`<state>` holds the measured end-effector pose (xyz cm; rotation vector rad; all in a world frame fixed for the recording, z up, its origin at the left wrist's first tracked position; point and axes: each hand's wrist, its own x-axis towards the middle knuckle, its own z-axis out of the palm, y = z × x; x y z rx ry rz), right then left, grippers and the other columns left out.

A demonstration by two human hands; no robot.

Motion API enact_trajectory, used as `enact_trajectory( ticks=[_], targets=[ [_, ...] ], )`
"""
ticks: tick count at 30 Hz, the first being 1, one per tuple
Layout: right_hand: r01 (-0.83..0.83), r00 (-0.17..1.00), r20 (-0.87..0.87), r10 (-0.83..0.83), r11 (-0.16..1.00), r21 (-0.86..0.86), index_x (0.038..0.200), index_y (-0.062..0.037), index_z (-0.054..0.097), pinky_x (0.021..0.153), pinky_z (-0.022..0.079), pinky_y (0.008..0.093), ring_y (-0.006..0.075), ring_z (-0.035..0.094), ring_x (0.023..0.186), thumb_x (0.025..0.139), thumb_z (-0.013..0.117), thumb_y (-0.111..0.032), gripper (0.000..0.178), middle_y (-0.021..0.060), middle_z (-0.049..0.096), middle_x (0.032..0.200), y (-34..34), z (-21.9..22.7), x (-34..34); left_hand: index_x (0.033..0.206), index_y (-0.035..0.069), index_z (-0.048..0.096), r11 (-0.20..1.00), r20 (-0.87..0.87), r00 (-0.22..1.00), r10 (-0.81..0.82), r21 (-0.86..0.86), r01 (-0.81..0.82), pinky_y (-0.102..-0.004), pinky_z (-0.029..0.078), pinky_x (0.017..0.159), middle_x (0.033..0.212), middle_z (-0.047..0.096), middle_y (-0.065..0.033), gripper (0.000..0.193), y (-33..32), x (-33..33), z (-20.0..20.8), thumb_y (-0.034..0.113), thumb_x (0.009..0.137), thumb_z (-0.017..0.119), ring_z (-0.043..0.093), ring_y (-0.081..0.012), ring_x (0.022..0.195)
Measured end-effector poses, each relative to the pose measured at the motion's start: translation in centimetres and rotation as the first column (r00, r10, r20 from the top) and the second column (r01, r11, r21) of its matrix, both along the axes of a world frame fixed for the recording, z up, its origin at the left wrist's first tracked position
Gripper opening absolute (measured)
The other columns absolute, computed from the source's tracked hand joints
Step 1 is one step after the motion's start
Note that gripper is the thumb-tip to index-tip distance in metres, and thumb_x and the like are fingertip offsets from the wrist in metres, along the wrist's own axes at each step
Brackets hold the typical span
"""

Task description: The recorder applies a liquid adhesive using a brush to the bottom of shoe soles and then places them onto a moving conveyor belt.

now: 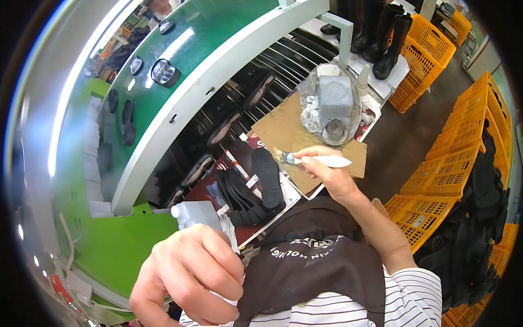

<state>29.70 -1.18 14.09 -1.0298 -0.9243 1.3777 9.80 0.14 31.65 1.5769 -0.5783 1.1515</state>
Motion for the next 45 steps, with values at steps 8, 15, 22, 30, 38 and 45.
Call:
enact_trajectory(
  ticks=[8, 15, 22, 30, 38, 45],
  targets=[
    [0.008, 1.000, 0.022, -0.007, 1.000, -0.029, 0.100, -0.0005, 0.066, 0.058, 0.041, 0.0181, 0.0036, 0.051, 0.064, 0.086, 0.061, -0.016, 0.021, 0.0014, 0.066, 0.080, -0.4, -0.2, -0.7, 0.084, 0.000, 0.056, 0.882, 0.282, 0.921, 0.270, 0.311, -0.354, -0.0286, 0.044, 0.043, 0.081, 0.064, -0.0195, 0.013, 3.0, 1.7, 1.0, 0.010, 0.082, 0.065, 0.057, -0.0214, 0.051],
    [0.058, 0.998, -0.021, -0.058, 0.998, -0.011, 0.100, 0.0031, 0.063, 0.056, 0.036, 0.0189, 0.0039, 0.046, 0.063, 0.088, 0.059, -0.014, 0.021, -0.0015, 0.055, 0.071, -0.7, -1.3, -0.6, 0.093, -0.001, 0.057, 0.990, -0.135, 0.987, -0.083, -0.125, 0.066, -0.0288, 0.046, 0.049, 0.086, 0.062, -0.0163, 0.019, -0.8, -0.6, -2.0, 0.014, 0.083, 0.064, 0.058, -0.0214, 0.060],
    [0.069, 0.997, -0.035, -0.071, 0.996, -0.056, 0.103, 0.0017, 0.063, 0.056, 0.035, 0.0180, 0.0045, 0.047, 0.063, 0.089, 0.060, -0.015, 0.022, -0.0014, 0.054, 0.072, -0.8, -2.1, -0.3, 0.101, -0.002, 0.059, 0.777, -0.099, 0.862, -0.497, -0.492, 0.392, -0.0290, 0.047, 0.054, 0.092, 0.060, -0.0130, 0.026, -6.4, 0.6, -7.1, 0.017, 0.083, 0.063, 0.060, -0.0214, 0.068],
    [0.064, 0.997, -0.043, -0.069, 0.993, -0.104, 0.103, 0.0027, 0.063, 0.056, 0.035, 0.0197, 0.0062, 0.045, 0.063, 0.088, 0.060, -0.013, 0.021, -0.0010, 0.052, 0.070, -0.4, -2.6, -0.2, 0.093, -0.002, 0.057, 0.457, 0.111, 0.696, -0.709, -0.679, 0.574, -0.0313, 0.048, 0.057, 0.083, 0.059, -0.0119, 0.013, -6.1, -0.4, -6.9, 0.009, 0.085, 0.057, 0.060, -0.0248, 0.073],
    [0.071, 0.995, -0.056, -0.077, 0.993, -0.099, 0.103, 0.0022, 0.063, 0.056, 0.035, 0.0194, 0.0057, 0.046, 0.064, 0.088, 0.061, -0.013, 0.022, -0.0018, 0.052, 0.070, 0.0, -2.9, -0.4, 0.086, 0.000, 0.055, 0.742, 0.113, 0.892, -0.438, -0.514, 0.430, -0.0318, 0.047, 0.055, 0.082, 0.057, -0.0088, 0.008, -7.6, 0.8, -7.6, 0.008, 0.083, 0.055, 0.059, -0.0252, 0.071],
    [0.167, 0.946, 0.269, -0.182, 0.983, 0.076, 0.099, -0.0001, 0.068, 0.057, 0.038, 0.0193, 0.0044, 0.048, 0.064, 0.087, 0.064, -0.019, 0.023, -0.0021, 0.057, 0.073, 1.8, -4.2, 2.9, 0.083, 0.002, 0.053, 0.783, -0.020, 0.921, -0.389, -0.534, 0.319, -0.0320, 0.046, 0.050, 0.082, 0.054, -0.0083, 0.007, -6.4, 0.1, -7.3, 0.008, 0.084, 0.052, 0.057, -0.0244, 0.064]
  ],
)
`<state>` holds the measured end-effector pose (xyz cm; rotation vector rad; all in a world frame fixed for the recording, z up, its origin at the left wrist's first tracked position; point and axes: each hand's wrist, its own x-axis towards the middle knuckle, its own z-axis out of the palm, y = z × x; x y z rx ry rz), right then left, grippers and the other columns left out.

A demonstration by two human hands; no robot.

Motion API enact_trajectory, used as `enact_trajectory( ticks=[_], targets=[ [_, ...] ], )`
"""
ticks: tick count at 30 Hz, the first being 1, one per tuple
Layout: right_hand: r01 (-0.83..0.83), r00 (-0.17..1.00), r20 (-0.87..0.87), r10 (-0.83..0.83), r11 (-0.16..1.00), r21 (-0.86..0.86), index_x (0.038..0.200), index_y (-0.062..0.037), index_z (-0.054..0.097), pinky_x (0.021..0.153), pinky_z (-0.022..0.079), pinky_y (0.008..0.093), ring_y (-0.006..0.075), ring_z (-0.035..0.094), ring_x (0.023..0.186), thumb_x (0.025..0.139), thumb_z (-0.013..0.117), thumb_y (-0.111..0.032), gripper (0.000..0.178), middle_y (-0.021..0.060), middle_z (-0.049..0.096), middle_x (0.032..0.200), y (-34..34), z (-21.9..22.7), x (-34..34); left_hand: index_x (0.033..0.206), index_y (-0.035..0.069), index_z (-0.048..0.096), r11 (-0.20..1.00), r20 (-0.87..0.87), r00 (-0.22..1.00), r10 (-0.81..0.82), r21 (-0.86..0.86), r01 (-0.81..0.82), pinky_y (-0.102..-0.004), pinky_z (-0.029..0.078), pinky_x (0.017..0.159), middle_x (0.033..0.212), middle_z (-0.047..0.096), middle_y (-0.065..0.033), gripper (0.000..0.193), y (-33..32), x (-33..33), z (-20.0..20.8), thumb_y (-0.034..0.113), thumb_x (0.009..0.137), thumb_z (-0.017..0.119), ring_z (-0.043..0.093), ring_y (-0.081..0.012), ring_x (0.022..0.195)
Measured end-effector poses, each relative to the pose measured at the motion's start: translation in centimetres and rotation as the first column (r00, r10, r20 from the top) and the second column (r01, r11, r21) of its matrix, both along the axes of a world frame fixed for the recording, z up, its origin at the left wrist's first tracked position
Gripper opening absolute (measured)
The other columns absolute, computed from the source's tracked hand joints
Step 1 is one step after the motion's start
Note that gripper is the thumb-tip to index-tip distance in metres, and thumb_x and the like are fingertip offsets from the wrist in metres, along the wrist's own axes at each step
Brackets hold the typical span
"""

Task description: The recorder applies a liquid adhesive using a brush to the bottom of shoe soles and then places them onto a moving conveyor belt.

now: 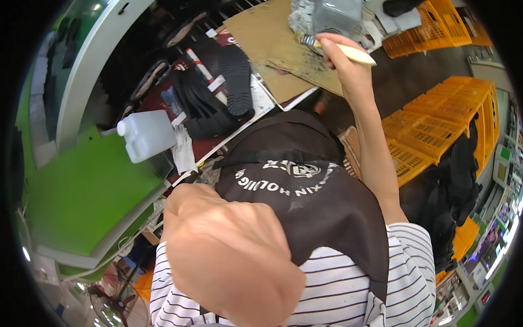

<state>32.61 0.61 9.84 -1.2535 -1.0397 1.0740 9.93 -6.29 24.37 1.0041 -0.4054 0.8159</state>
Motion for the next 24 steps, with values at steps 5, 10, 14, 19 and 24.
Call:
enact_trajectory(
  ticks=[5, 10, 14, 19, 24],
  targets=[
    [0.213, 0.969, 0.145, -0.201, 0.974, -0.072, 0.093, -0.0024, 0.070, 0.051, 0.039, 0.0176, 0.0031, 0.049, 0.055, 0.085, 0.067, -0.032, 0.031, -0.0018, 0.058, 0.066, 2.4, -3.4, 4.9, 0.090, -0.001, 0.056, 0.996, 0.066, 0.997, -0.045, -0.079, 0.050, -0.0332, 0.049, 0.054, 0.087, 0.056, -0.0138, 0.015, -0.1, 0.9, -0.1, 0.014, 0.087, 0.053, 0.059, -0.0287, 0.069],
    [0.363, 0.927, -0.014, -0.374, 0.908, -0.209, 0.089, 0.0003, 0.067, 0.047, 0.041, 0.0197, 0.0058, 0.050, 0.050, 0.085, 0.067, -0.036, 0.036, 0.0014, 0.059, 0.063, 4.3, -7.5, 7.6, 0.098, -0.007, 0.060, 0.992, 0.189, 0.980, 0.070, -0.115, -0.049, -0.0367, 0.053, 0.062, 0.096, 0.060, -0.0237, 0.033, -0.1, 1.9, -0.3, 0.024, 0.091, 0.053, 0.063, -0.0363, 0.078],
    [0.406, 0.911, 0.034, -0.410, 0.884, -0.231, 0.087, 0.0009, 0.066, 0.048, 0.044, 0.0213, 0.0090, 0.055, 0.051, 0.083, 0.068, -0.037, 0.039, 0.0046, 0.061, 0.065, 5.1, -9.2, 7.8, 0.099, -0.009, 0.063, 0.998, 0.191, 0.979, 0.067, -0.008, -0.067, -0.0401, 0.055, 0.067, 0.099, 0.061, -0.0295, 0.043, 0.6, 1.1, -0.9, 0.031, 0.094, 0.050, 0.064, -0.0411, 0.079],
    [0.400, 0.916, 0.118, -0.383, 0.883, -0.245, 0.081, 0.0006, 0.065, 0.046, 0.045, 0.0222, 0.0106, 0.057, 0.051, 0.082, 0.069, -0.036, 0.037, 0.0068, 0.063, 0.066, 5.2, -9.9, 7.9, 0.111, -0.003, 0.059, 0.810, -0.696, 0.414, 0.586, 0.516, -0.280, -0.0361, 0.047, 0.084, 0.103, 0.064, -0.0183, 0.037, 4.7, -0.8, -6.3, 0.022, 0.087, 0.048, 0.062, -0.0315, 0.096],
    [0.375, 0.927, 0.114, -0.357, 0.897, -0.237, 0.076, -0.0003, 0.063, 0.046, 0.046, 0.0223, 0.0111, 0.058, 0.051, 0.083, 0.068, -0.035, 0.036, 0.0071, 0.063, 0.065, 5.3, -9.3, 7.7, 0.134, -0.009, 0.033, 0.581, -0.415, -0.639, 0.648, 0.811, 0.062, -0.0460, 0.044, 0.090, 0.115, 0.052, -0.0333, 0.091, 8.1, -1.1, -19.8, 0.059, 0.078, 0.057, 0.054, -0.0450, 0.106]
  ],
)
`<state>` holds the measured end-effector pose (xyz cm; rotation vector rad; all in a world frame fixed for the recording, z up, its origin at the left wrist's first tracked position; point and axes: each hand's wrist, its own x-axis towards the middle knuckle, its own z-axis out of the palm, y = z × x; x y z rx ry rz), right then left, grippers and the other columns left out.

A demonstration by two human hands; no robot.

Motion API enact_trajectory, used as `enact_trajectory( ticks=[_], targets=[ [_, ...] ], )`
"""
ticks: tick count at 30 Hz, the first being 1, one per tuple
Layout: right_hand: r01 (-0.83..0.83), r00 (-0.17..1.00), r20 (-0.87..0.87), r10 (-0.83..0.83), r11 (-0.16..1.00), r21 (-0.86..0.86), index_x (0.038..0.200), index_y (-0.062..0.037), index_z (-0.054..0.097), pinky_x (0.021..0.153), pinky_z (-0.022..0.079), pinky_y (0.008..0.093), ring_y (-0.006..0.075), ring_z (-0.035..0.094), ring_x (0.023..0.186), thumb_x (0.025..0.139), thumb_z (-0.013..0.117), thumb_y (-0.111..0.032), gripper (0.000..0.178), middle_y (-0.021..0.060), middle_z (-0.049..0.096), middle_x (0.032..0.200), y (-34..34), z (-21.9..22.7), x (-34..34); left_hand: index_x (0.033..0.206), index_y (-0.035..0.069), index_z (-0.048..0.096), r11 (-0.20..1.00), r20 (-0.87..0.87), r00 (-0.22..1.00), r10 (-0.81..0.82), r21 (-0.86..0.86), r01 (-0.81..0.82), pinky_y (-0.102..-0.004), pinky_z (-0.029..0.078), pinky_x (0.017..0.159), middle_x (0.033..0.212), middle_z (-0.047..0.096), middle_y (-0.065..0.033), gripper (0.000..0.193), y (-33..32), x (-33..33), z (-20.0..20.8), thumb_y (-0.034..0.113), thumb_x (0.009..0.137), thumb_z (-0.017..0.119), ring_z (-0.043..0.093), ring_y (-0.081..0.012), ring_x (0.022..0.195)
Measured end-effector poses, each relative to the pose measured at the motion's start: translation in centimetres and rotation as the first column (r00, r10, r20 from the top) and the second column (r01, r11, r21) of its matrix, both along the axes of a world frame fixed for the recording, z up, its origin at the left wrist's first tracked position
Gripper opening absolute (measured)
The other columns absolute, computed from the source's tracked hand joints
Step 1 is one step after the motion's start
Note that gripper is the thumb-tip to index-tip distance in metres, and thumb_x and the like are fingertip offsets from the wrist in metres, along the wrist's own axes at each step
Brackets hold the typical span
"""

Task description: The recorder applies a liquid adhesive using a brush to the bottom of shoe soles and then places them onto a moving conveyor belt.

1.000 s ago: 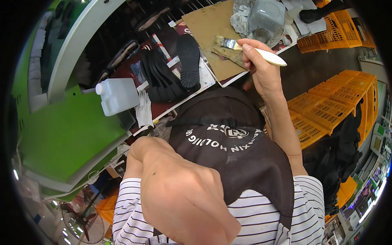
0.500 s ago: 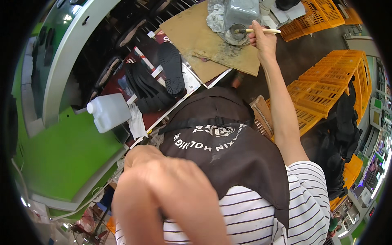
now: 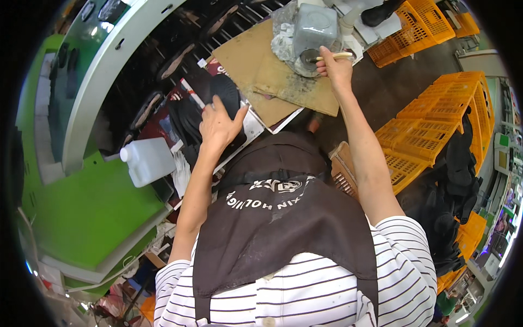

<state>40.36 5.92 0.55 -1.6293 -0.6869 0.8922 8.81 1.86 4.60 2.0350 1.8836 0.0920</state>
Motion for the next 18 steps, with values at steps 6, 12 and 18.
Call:
enact_trajectory(
  ticks=[6, 12, 18],
  targets=[
    [0.115, 0.986, -0.123, -0.110, 0.993, 0.034, 0.085, 0.0008, 0.064, 0.047, 0.046, 0.0221, 0.0104, 0.057, 0.051, 0.085, 0.066, -0.036, 0.037, 0.0063, 0.062, 0.066, -0.6, 1.4, -0.1, 0.136, -0.013, 0.026, 0.980, -0.041, 0.997, 0.064, -0.188, -0.071, -0.0428, 0.047, 0.086, 0.108, 0.057, -0.0315, 0.090, 0.5, -0.4, -3.8, 0.044, 0.075, 0.061, 0.059, -0.0413, 0.099],
    [0.136, 0.968, -0.230, -0.104, 0.982, 0.131, 0.089, -0.0007, 0.065, 0.050, 0.043, 0.0209, 0.0080, 0.053, 0.053, 0.088, 0.064, -0.032, 0.032, 0.0026, 0.059, 0.066, -2.3, 1.6, 0.1, 0.139, -0.006, 0.026, 0.971, 0.293, 0.936, 0.194, -0.194, -0.140, -0.0428, 0.047, 0.082, 0.096, 0.062, -0.0308, 0.077, 0.0, -2.6, -0.9, 0.034, 0.080, 0.055, 0.062, -0.0395, 0.093],
    [0.024, 0.992, -0.124, -0.001, 0.983, 0.180, 0.091, -0.0015, 0.065, 0.051, 0.042, 0.0207, 0.0068, 0.052, 0.053, 0.086, 0.065, -0.028, 0.027, 0.0018, 0.059, 0.066, -3.1, 0.9, -0.6, 0.140, 0.001, 0.033, 0.935, 0.582, 0.743, 0.330, -0.308, -0.173, -0.0371, 0.046, 0.080, 0.092, 0.064, -0.0236, 0.076, 1.0, -4.8, -3.3, 0.033, 0.075, 0.056, 0.063, -0.0336, 0.089]
  ],
)
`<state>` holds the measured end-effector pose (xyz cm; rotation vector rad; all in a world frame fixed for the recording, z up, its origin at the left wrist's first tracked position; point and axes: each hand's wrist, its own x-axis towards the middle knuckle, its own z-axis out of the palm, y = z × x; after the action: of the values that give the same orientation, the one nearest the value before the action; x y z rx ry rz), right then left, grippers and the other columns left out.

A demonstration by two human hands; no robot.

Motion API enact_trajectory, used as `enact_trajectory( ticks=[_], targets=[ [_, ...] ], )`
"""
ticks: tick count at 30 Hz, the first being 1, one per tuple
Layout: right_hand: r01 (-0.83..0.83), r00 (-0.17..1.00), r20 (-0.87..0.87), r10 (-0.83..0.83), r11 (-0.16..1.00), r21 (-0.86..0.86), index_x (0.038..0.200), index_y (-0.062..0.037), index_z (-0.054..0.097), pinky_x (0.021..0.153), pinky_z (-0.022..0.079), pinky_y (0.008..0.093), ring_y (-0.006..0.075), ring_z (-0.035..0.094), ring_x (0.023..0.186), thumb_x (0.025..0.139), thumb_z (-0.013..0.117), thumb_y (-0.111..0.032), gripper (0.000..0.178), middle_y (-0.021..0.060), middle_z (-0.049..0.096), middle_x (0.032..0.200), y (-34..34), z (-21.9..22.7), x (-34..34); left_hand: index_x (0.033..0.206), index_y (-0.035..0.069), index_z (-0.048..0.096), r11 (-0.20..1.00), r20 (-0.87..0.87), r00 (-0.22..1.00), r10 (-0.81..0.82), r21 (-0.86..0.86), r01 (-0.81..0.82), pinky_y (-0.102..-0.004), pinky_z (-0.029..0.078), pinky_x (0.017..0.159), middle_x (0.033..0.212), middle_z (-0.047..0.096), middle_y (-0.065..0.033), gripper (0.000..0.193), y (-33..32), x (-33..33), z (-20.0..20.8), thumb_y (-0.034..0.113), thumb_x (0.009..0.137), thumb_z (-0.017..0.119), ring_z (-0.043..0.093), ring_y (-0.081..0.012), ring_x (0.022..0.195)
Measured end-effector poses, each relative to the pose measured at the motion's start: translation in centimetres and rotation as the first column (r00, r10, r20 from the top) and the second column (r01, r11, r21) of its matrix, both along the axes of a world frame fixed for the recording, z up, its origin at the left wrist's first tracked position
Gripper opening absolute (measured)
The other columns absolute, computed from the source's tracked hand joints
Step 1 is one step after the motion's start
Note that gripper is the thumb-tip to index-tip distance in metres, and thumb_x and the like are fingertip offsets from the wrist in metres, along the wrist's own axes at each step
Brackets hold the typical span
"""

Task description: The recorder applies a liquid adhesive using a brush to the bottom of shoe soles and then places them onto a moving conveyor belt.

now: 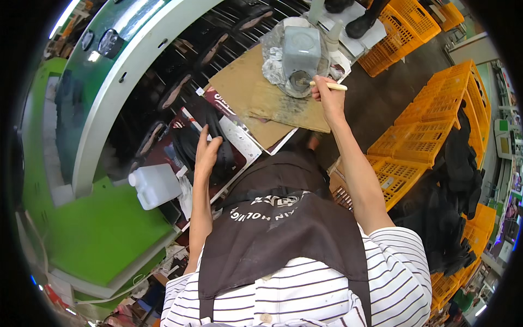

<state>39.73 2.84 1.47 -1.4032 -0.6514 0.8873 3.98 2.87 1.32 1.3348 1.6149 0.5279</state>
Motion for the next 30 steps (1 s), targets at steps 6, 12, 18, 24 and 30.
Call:
enact_trajectory(
  ticks=[6, 12, 18, 24, 30],
  targets=[
    [0.013, 0.999, -0.033, -0.014, 1.000, -0.004, 0.090, -0.0018, 0.066, 0.052, 0.042, 0.0214, 0.0067, 0.053, 0.056, 0.085, 0.066, -0.026, 0.025, 0.0018, 0.059, 0.067, -0.2, -0.1, 0.1, 0.137, 0.000, 0.038, 0.958, -0.227, 0.974, -0.015, 0.276, 0.079, -0.0393, 0.045, 0.089, 0.111, 0.057, -0.0322, 0.081, -0.5, 2.6, 3.6, 0.037, 0.067, 0.058, 0.057, -0.0404, 0.104],
    [-0.018, 1.000, 0.013, 0.018, 1.000, 0.004, 0.092, -0.0031, 0.065, 0.052, 0.042, 0.0213, 0.0070, 0.053, 0.056, 0.085, 0.067, -0.027, 0.025, 0.0010, 0.059, 0.067, -0.2, -0.6, 0.2, 0.127, -0.004, 0.049, 0.966, -0.267, 0.963, 0.024, 0.255, 0.046, -0.0431, 0.045, 0.086, 0.093, 0.062, -0.0316, 0.074, 0.9, 2.2, 2.7, 0.038, 0.068, 0.058, 0.060, -0.0440, 0.092],
    [-0.043, 0.998, -0.055, 0.044, 0.999, 0.019, 0.099, -0.0026, 0.065, 0.057, 0.045, 0.0206, 0.0068, 0.055, 0.061, 0.088, 0.063, -0.022, 0.022, 0.0017, 0.061, 0.072, -0.8, -0.3, -0.3, 0.139, -0.009, 0.026, 0.978, 0.411, 0.891, 0.192, -0.009, -0.207, -0.0214, 0.041, 0.058, 0.076, 0.052, -0.0005, 0.082, 0.3, 2.3, 2.5, 0.017, 0.074, 0.067, 0.050, -0.0075, 0.066],
    [-0.180, 0.974, 0.150, 0.168, 0.981, 0.075, 0.109, -0.0025, 0.063, 0.066, 0.049, 0.0224, 0.0085, 0.058, 0.068, 0.091, 0.059, -0.019, 0.024, 0.0031, 0.062, 0.080, -1.6, -0.5, -1.9, 0.129, -0.009, 0.040, 0.956, 0.795, 0.534, 0.288, -0.270, -0.114, -0.0280, 0.052, 0.073, 0.094, 0.063, -0.0120, 0.061, 0.4, 3.7, 0.9, 0.016, 0.078, 0.062, 0.063, -0.0167, 0.082],
    [-0.303, 0.872, 0.446, 0.202, 0.938, 0.167, 0.111, -0.0053, 0.061, 0.069, 0.050, 0.0247, 0.0106, 0.061, 0.077, 0.095, 0.052, -0.011, 0.019, 0.0064, 0.064, 0.087, -2.8, -1.1, -4.0, 0.111, 0.000, 0.055, 0.947, 0.918, 0.266, 0.294, -0.317, 0.046, -0.0377, 0.048, 0.091, 0.104, 0.063, -0.0102, 0.037, 0.8, 7.3, 0.3, 0.013, 0.078, 0.062, 0.061, -0.0226, 0.097]
  ],
)
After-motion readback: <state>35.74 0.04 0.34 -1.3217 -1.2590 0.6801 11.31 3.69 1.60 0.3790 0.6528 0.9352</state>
